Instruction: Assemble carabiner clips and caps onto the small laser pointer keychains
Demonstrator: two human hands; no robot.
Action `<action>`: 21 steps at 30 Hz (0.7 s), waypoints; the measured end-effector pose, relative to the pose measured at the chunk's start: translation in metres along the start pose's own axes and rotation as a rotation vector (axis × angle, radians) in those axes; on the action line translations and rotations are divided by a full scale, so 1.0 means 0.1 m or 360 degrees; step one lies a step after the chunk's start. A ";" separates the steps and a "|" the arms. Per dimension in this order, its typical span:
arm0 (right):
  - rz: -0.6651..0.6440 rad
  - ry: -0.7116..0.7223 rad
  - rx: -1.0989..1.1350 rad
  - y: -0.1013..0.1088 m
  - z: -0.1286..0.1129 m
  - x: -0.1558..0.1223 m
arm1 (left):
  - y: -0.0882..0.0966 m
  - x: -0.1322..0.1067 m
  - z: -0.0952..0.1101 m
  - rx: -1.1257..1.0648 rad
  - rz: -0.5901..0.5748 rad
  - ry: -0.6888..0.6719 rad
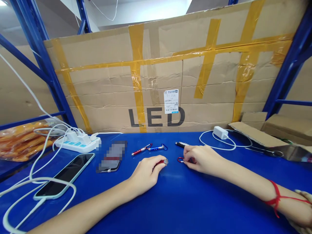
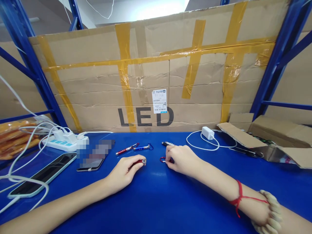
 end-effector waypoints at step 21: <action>0.0704 0.0327 0.0661 -0.26 -0.18 -0.02 | -0.01 0.02 0.00 -0.0055 -0.0071 0.0047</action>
Point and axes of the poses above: each hand's wrist, its own x-axis towards the middle knuckle, its own y-axis out of the back of the hand, z = x × y, the point moved 3 cm from there along x, towards the middle knuckle, and after that the axes turned 2 degrees about z, right-handed, at the moved point
